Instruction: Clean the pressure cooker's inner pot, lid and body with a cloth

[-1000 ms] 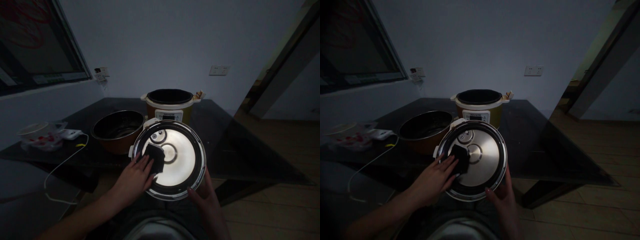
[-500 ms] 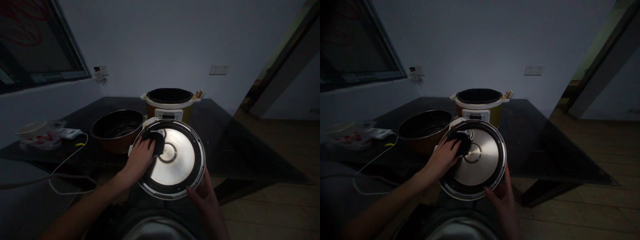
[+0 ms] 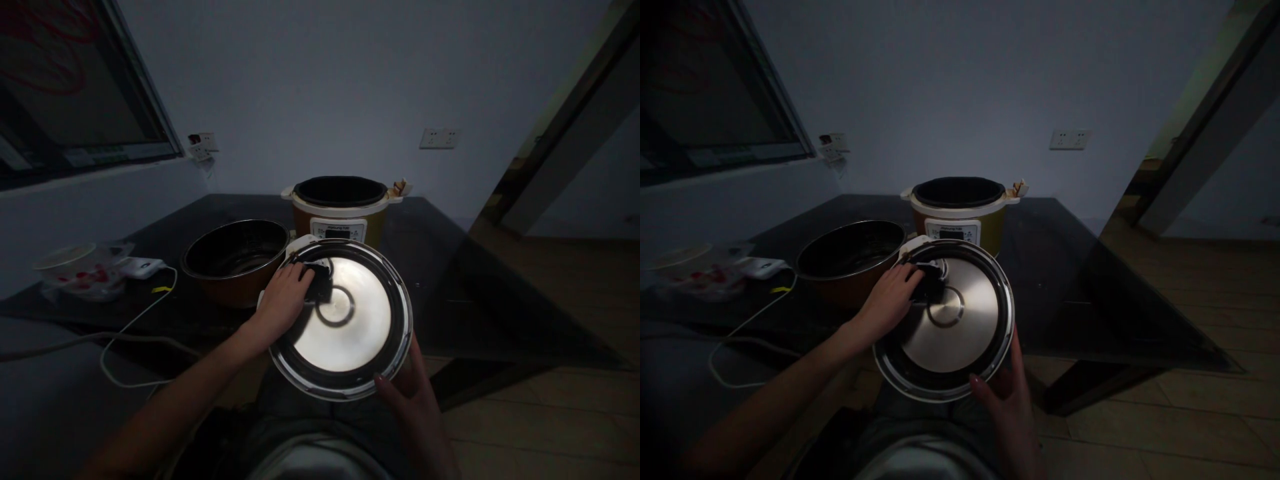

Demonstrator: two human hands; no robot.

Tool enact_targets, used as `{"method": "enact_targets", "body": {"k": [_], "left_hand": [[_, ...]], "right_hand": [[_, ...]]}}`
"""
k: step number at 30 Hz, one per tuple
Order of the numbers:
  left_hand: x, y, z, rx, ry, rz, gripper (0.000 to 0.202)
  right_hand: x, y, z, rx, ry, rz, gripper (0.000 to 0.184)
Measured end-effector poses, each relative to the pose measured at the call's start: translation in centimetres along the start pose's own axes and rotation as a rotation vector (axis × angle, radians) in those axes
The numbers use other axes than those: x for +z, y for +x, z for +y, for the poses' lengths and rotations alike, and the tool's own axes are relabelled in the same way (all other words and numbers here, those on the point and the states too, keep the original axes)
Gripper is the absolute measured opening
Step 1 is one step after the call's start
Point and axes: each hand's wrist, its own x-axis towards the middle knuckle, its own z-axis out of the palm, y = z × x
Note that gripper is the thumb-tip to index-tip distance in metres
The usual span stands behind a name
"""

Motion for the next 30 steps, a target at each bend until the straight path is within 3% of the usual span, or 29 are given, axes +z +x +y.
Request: {"method": "enact_targets", "body": {"k": [3, 6, 8, 13, 20, 26, 30], "left_hand": [[-1.6, -0.6, -1.9, 0.128, -0.061, 0.108, 0.037], [-2.7, -1.2, -4.4, 0.349, -0.058, 0.256, 0.035], [-2.7, -1.4, -5.9, 0.465, -0.016, 0.271, 0.035], [-2.1, -1.6, -8.1, 0.634, 0.121, 0.058, 0.032], [-2.4, -2.9, -8.8, 0.655, 0.053, -0.126, 0.031], [-2.1, -5.2, -9.0, 0.700, -0.065, -0.199, 0.050], [-1.7, -6.8, -8.7, 0.725, -0.146, -0.194, 0.050]], "right_hand": [[-0.4, 0.4, 0.6, -0.025, -0.003, -0.020, 0.107], [-0.6, 0.6, 0.9, -0.034, -0.002, -0.005, 0.106], [-0.6, 0.5, 1.0, -0.031, -0.007, 0.009, 0.105], [-0.7, 0.4, 1.1, -0.035, -0.014, 0.003, 0.103], [-0.4, 0.2, 0.9, -0.014, -0.017, 0.005, 0.106], [-0.1, -0.2, 0.5, 0.000, -0.015, 0.011, 0.105], [0.2, -0.4, 0.2, 0.009, -0.025, 0.035, 0.105]]}}
